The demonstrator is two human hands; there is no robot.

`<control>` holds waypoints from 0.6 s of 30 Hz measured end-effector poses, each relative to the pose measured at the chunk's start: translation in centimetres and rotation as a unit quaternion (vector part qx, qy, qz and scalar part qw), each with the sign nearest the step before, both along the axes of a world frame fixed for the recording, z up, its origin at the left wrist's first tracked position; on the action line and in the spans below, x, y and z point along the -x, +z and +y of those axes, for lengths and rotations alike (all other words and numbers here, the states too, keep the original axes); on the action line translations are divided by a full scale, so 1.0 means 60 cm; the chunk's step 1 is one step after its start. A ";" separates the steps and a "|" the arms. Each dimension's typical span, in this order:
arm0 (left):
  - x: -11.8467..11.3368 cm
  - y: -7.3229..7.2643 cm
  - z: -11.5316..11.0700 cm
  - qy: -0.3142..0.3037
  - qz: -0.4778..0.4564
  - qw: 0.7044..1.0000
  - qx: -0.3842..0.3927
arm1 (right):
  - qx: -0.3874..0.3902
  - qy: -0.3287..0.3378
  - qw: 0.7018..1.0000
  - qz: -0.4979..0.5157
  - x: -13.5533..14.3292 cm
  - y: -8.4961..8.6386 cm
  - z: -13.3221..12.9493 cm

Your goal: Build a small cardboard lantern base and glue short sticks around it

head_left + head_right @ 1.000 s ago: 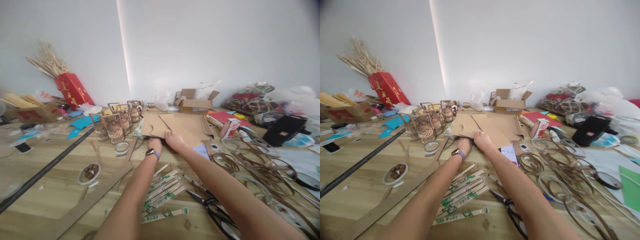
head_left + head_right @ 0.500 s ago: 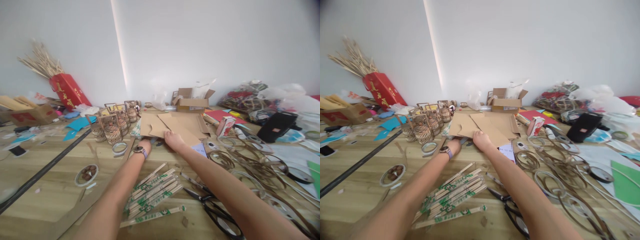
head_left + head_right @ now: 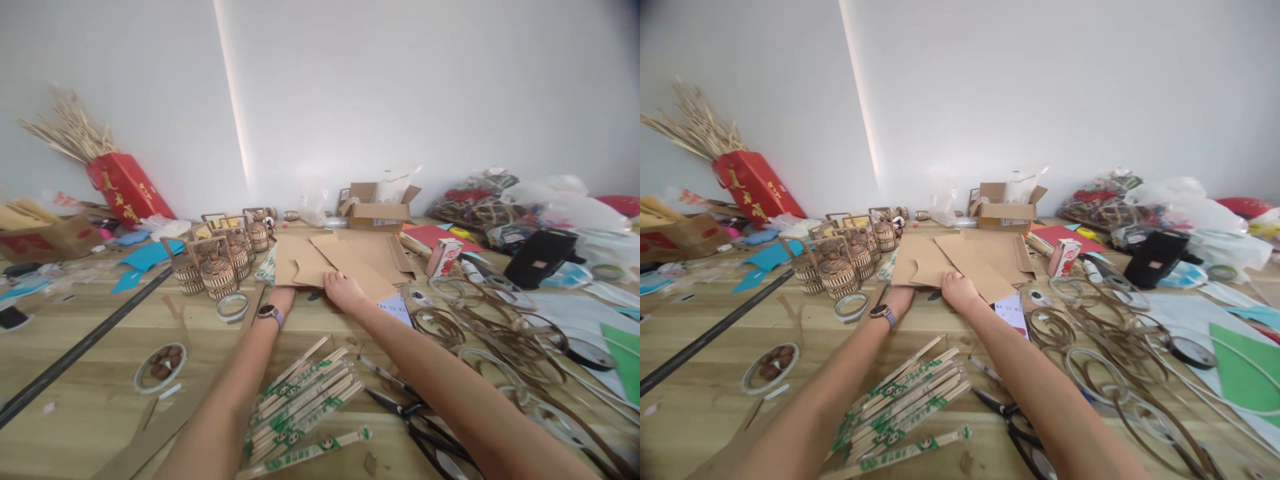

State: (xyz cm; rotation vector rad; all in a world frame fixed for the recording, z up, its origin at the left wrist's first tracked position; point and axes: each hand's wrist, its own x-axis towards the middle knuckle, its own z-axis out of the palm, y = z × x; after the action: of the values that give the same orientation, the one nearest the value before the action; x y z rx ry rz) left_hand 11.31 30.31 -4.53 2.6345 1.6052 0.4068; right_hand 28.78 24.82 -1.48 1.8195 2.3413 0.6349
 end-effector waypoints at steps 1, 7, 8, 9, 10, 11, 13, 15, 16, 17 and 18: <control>0.003 -0.001 -0.003 -0.008 -0.005 1.000 -0.002 | 0.003 0.002 1.000 0.001 -0.001 -0.003 -0.001; 0.067 -0.010 -0.067 -0.054 0.012 0.998 0.014 | 0.020 0.023 0.999 0.013 -0.007 -0.019 -0.010; 0.081 -0.010 -0.082 -0.061 0.018 0.998 0.019 | 0.022 0.027 0.999 0.016 -0.007 -0.020 -0.012; 0.094 -0.008 -0.098 -0.066 0.025 0.997 0.024 | 0.024 0.031 0.999 0.019 -0.007 -0.022 -0.014; 0.107 -0.005 -0.113 -0.068 0.031 0.997 0.030 | 0.026 0.033 0.999 0.022 -0.006 -0.024 -0.016; 0.119 -0.001 -0.127 -0.067 0.037 0.996 0.037 | 0.028 0.035 0.999 0.025 -0.004 -0.025 -0.017; 0.139 0.011 -0.153 -0.064 0.046 0.996 0.051 | 0.035 0.036 0.998 0.033 -0.001 -0.024 -0.020; 0.156 0.026 -0.180 -0.066 0.051 0.994 0.066 | 0.043 0.035 0.998 0.041 0.002 -0.018 -0.024; 0.163 0.034 -0.195 -0.070 0.052 0.994 0.072 | 0.046 0.033 0.997 0.047 0.003 -0.013 -0.026; 0.169 0.040 -0.212 -0.075 0.051 0.993 0.078 | 0.048 0.032 0.997 0.053 0.003 -0.006 -0.030; 0.173 0.044 -0.231 -0.082 0.049 0.992 0.084 | 0.050 0.033 0.996 0.060 0.004 0.001 -0.036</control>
State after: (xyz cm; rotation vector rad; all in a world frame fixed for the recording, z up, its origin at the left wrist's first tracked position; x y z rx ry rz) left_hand 0.91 16.44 -1.88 2.6672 1.3650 0.1302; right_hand 28.56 22.67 -1.40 1.7919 2.4689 0.4191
